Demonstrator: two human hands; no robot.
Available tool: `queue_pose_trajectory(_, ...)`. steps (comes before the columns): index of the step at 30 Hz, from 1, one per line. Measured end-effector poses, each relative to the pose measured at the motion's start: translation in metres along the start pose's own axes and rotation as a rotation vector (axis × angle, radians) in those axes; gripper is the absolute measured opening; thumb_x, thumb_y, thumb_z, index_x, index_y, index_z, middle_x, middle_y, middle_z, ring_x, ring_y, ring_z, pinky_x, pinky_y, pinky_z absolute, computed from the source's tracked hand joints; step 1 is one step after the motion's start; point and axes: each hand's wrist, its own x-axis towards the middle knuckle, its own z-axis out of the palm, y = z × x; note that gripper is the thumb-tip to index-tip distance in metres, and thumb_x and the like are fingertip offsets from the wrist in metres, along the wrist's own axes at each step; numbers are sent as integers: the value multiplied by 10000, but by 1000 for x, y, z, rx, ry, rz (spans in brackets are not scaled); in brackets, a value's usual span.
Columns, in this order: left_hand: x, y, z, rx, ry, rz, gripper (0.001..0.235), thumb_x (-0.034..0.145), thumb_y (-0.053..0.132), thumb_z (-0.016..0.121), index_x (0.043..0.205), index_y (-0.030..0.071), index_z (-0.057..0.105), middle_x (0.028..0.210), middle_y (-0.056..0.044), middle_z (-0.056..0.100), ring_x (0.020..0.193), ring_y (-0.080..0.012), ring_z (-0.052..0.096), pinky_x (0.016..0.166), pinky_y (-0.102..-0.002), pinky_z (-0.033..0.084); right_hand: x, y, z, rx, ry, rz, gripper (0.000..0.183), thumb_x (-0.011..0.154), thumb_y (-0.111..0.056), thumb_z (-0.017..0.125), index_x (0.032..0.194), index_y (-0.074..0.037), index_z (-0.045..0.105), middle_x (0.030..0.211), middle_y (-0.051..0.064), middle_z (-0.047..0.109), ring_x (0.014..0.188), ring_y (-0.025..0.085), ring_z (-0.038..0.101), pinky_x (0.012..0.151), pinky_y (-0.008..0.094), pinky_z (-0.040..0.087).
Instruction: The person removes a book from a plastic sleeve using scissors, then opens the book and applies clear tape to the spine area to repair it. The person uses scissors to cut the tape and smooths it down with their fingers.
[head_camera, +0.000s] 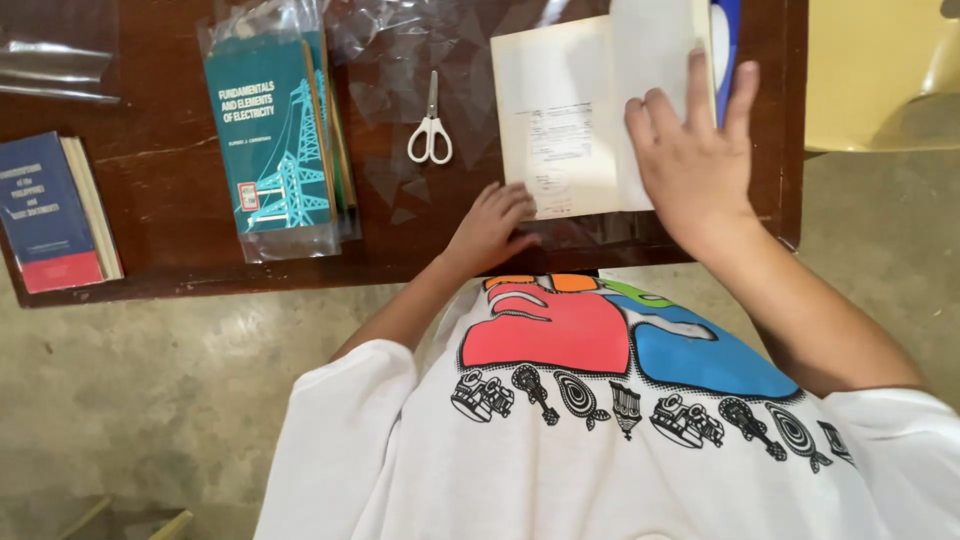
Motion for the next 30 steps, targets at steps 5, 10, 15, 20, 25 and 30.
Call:
queue_pose_trajectory(5, -15, 7, 16, 83, -25, -77, 644, 827, 577, 743, 1293, 162, 586, 1414, -25, 544, 1448, -214, 398, 1228, -529, 191, 26, -52, 12, 6, -385, -219, 535, 925, -250, 564, 1426, -60, 556, 1294, 107, 635, 1391, 519, 449, 1232, 644, 117)
queue_pose_trajectory(10, -12, 13, 37, 126, 83, -161, 654, 820, 636, 735, 1240, 150, 611, 1309, -5, 585, 1405, -217, 446, 1228, -581, 146, 34, -76, 4, 96, -518, -152, 600, 934, -229, 521, 1487, 1, 508, 1348, 174, 599, 1294, 625, 464, 1127, 792, -33)
queue_pose_trajectory(15, -12, 0, 68, 236, 301, -72, 507, 851, 653, 671, 1172, 262, 645, 1138, 6, 630, 1221, -223, 603, 1148, -626, 286, 22, -103, 59, 396, -789, -56, 605, 896, -89, 581, 1483, -9, 458, 1395, 213, 559, 1132, 706, 521, 1125, 755, 109)
queue_pose_trajectory(20, -1, -3, 64, 301, 455, -8, 210, 957, 442, 674, 985, 238, 638, 969, 36, 621, 1028, -193, 649, 1087, -559, 374, 30, -76, 35, 785, -735, -257, 853, 719, -318, 875, 1381, 32, 466, 1345, 252, 528, 1038, 555, 659, 936, 627, 479)
queue_pose_trajectory(25, 1, -12, 73, 282, 486, -96, 215, 958, 425, 655, 919, 223, 595, 923, 38, 611, 927, -164, 631, 1040, -480, 406, 8, -82, 50, 1063, -607, -431, 944, 607, -269, 946, 1329, 41, 422, 1310, 220, 495, 1155, 500, 611, 1040, 523, 510)
queue_pose_trajectory(30, -10, -15, 48, 207, 464, -228, 926, 737, 866, 585, 1346, 170, 566, 1300, -54, 554, 1307, -273, 487, 1064, -483, 340, 0, -91, 76, 1171, -519, -179, 496, 841, 23, 717, 1233, -61, 424, 1159, 120, 503, 853, 446, 724, 721, 537, 624)
